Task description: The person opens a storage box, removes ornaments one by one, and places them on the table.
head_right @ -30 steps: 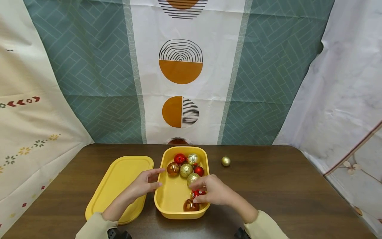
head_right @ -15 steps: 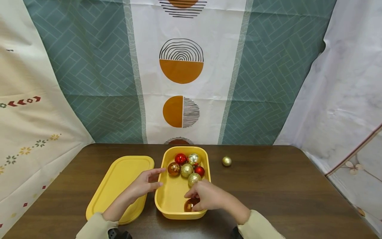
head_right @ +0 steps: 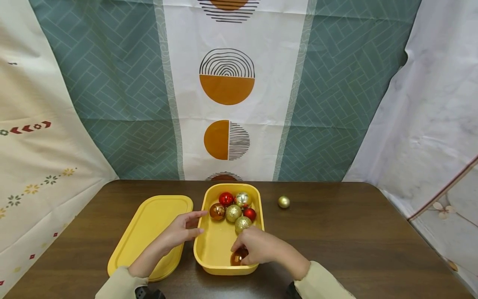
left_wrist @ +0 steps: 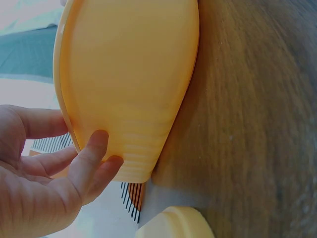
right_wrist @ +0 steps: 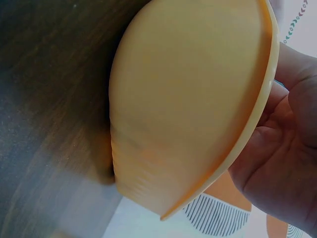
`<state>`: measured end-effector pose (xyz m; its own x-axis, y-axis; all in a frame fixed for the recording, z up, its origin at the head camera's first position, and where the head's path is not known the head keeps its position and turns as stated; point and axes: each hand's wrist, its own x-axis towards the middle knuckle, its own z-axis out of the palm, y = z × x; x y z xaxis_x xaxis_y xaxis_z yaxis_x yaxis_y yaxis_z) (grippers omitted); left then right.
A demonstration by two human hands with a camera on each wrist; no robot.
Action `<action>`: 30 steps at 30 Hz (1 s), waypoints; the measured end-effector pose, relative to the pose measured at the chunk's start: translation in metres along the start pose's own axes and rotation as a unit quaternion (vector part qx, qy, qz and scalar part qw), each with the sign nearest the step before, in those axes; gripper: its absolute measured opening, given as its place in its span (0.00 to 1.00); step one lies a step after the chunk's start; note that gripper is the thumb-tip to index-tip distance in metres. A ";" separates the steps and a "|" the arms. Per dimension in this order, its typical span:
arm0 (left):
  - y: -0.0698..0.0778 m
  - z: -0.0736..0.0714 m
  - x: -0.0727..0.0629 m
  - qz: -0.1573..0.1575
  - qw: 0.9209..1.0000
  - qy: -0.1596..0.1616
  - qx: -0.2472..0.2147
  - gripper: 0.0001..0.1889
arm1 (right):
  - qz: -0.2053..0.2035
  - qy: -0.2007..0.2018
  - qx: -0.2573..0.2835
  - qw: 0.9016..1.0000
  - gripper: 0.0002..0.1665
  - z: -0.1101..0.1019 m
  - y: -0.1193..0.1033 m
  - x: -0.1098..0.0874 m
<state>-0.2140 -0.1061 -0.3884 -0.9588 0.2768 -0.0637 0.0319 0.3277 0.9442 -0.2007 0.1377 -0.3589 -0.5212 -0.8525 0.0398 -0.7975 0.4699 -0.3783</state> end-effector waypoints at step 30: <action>0.000 -0.001 -0.001 0.011 1.000 -0.004 -0.005 0.26 | 0.058 0.121 0.137 0.981 0.20 -0.020 0.012 -0.017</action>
<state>-0.2129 -0.1071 -0.3885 -0.9553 0.2920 -0.0456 0.0504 0.3129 0.9485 -0.2077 0.1625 -0.3451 -0.6865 -0.7024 0.1880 -0.6347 0.4527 -0.6263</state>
